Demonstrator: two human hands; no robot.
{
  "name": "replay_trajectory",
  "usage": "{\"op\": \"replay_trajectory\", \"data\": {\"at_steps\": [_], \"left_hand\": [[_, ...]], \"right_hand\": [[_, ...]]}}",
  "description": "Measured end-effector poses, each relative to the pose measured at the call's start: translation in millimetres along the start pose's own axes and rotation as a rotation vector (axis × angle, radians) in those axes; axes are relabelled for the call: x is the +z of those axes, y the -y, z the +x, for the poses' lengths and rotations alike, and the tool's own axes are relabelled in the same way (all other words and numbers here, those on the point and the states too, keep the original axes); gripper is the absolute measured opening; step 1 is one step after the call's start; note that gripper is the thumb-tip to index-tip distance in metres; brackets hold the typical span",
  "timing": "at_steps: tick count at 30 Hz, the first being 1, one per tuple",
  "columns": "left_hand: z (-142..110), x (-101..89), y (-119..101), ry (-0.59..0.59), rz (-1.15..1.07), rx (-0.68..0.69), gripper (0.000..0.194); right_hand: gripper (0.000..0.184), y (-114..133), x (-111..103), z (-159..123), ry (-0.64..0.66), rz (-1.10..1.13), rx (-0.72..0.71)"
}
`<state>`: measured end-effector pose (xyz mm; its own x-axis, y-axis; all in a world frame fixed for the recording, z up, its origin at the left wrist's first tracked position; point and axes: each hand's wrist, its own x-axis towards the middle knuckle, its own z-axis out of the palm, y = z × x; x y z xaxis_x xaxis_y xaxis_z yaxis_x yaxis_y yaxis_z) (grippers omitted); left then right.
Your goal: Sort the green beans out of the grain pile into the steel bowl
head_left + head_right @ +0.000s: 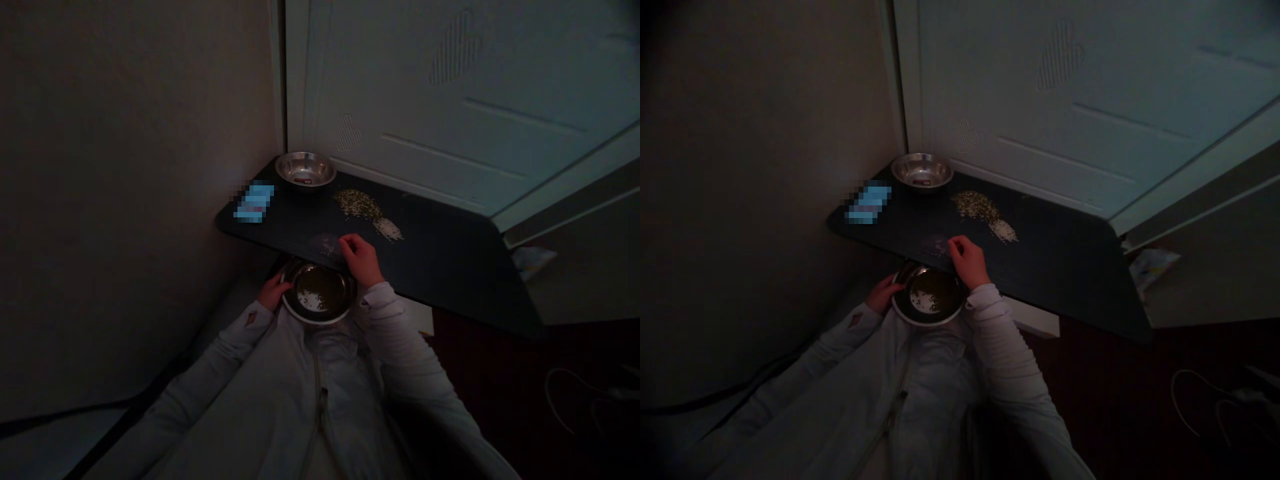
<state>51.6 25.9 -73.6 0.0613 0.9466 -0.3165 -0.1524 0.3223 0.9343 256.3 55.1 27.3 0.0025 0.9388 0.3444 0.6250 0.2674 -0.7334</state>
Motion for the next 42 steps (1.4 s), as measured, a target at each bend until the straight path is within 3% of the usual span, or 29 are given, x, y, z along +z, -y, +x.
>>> {"op": "replay_trajectory", "data": {"at_steps": [18,21,24,27,31,37,42], "left_hand": [[-5.0,3.4,-7.6,-0.001,0.032,-0.023,0.042],[-4.2,2.6,-5.3,0.019,0.013,-0.005,0.041],[-4.2,2.8,-4.6,0.015,-0.008,-0.006,0.039],[-5.5,4.0,-8.0,-0.001,-0.008,-0.021,0.037],[-7.7,5.8,-13.5,-0.028,-0.021,-0.039,0.033],[-5.4,4.5,-11.6,-0.028,0.015,-0.037,0.034],[-3.0,2.9,-9.6,-0.009,0.031,-0.038,0.040]], "right_hand": [[0.022,4.7,-1.9,-2.9,0.092,0.094,-0.015],[0.022,2.0,-5.0,-2.1,0.023,0.223,0.062],[0.025,-8.7,-17.1,-3.5,-0.161,0.334,0.193],[0.028,-25.9,-36.7,-7.1,-0.295,0.270,0.276],[0.029,-43.9,-56.0,-10.5,-0.361,0.134,0.312],[0.029,-41.8,-52.1,-10.0,-0.324,-0.104,0.258],[0.027,-39.1,-48.8,-9.9,-0.283,-0.119,0.255]]}}
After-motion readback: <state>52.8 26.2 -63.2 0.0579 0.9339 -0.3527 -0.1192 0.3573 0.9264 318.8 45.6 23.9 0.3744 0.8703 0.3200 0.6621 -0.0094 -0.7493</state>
